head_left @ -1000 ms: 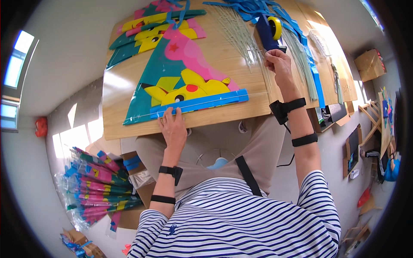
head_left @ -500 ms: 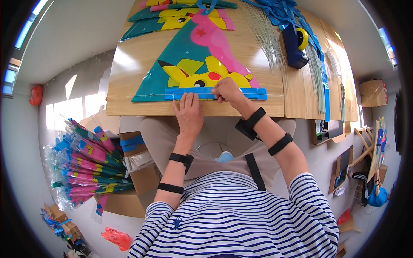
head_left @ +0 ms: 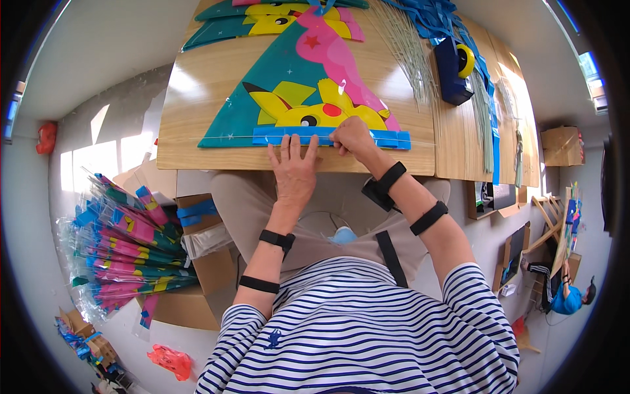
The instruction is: Assembling and folding colorful plastic character-themed kites at a workshop table.
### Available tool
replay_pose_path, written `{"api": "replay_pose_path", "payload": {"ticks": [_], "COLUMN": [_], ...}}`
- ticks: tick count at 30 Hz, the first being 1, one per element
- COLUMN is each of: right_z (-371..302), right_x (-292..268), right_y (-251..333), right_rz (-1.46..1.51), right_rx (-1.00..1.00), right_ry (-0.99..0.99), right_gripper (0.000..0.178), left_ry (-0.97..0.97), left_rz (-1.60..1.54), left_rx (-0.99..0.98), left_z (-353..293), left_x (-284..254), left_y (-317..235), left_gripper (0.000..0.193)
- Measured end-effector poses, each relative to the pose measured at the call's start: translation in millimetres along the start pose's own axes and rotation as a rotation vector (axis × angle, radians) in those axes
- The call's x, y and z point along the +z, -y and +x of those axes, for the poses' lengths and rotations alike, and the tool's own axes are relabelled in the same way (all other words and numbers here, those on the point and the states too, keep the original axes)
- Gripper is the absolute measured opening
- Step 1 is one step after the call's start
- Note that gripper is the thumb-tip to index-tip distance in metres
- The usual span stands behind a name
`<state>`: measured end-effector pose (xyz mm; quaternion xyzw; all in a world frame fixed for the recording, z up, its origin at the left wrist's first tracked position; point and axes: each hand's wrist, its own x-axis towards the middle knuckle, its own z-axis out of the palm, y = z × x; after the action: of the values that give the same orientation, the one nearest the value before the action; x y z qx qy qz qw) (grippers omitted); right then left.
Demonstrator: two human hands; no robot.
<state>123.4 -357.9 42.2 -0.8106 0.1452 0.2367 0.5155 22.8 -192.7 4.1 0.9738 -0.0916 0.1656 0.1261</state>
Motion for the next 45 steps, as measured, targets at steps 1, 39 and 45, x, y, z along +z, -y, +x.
{"api": "replay_pose_path", "payload": {"ticks": [1,39,45], "right_z": [0.3,-21.0,-29.9], "right_x": [-0.1,-58.4,-10.4], "right_y": [0.4,-20.5,-13.5], "right_rz": [-0.010,0.742,-0.058], "right_rx": [-0.001,0.235,-0.503], "right_ry": [-0.001,0.121,-0.111], "right_gripper": [0.017,0.021,0.013], "left_ry": [0.003,0.093,0.068], "left_rz": [0.001,0.041,0.023], "left_rx": [0.004,0.028,0.034], "left_z": [-0.2,3.5,3.1], "left_x": [0.0,-9.1,-4.5], "left_y": [-0.2,-2.4,-0.5], "left_gripper": [0.057,0.054,0.053]}}
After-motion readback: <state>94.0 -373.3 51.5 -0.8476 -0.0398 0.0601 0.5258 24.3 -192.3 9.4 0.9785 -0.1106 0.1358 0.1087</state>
